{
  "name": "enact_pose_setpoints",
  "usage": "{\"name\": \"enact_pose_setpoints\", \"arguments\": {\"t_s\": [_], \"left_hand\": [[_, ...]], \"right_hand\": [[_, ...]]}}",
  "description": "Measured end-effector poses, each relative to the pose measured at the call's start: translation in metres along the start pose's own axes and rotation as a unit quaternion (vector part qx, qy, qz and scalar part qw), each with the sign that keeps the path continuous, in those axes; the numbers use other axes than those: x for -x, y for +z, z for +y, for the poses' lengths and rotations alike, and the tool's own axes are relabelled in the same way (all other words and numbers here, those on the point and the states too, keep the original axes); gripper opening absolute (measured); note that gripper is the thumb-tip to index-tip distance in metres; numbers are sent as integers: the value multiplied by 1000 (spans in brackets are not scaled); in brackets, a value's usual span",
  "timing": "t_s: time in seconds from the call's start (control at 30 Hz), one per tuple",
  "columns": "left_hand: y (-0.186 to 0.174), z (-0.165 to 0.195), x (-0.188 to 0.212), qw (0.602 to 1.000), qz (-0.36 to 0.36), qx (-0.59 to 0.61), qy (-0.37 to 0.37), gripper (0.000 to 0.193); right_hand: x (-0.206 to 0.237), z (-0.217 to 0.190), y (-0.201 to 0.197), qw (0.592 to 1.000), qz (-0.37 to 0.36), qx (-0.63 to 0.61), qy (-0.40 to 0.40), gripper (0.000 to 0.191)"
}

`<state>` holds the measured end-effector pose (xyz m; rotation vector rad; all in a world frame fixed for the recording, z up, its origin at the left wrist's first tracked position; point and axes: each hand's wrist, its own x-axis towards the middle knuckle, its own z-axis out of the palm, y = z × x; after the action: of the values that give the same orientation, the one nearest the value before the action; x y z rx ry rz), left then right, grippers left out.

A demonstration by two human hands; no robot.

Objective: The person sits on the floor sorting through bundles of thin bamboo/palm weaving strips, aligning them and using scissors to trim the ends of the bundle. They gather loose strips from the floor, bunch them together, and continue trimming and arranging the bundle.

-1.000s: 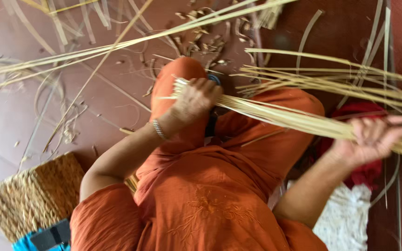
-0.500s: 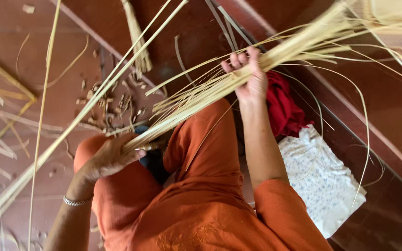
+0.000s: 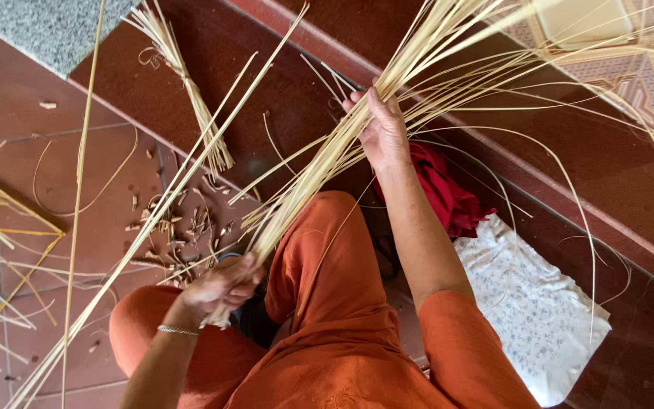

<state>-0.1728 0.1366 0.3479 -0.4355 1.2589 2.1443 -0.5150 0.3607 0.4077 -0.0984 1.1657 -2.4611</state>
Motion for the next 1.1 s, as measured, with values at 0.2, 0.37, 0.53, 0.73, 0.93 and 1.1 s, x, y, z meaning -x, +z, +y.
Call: {"name": "enact_pose_setpoints", "arguments": {"t_s": [0.2, 0.37, 0.53, 0.73, 0.93, 1.1], "left_hand": [[22, -11, -49, 997, -42, 55, 30, 51], [35, 12, -54, 998, -19, 33, 42, 49], [50, 15, -56, 997, 62, -12, 34, 39], [48, 11, -46, 993, 80, -76, 47, 42], [43, 3, -7, 982, 104, -16, 156, 59], [36, -19, -12, 937, 218, 179, 206, 66]], "right_hand": [[16, 37, 1, 986, 91, -8, 140, 53], [61, 84, 7, 981, 104, 22, 164, 45], [92, 112, 19, 961, 63, -6, 268, 27], [88, 136, 10, 964, 126, -5, 233, 28], [65, 154, -3, 975, 16, -146, 168, 24], [49, 166, -6, 977, 70, -89, 181, 25]]}}
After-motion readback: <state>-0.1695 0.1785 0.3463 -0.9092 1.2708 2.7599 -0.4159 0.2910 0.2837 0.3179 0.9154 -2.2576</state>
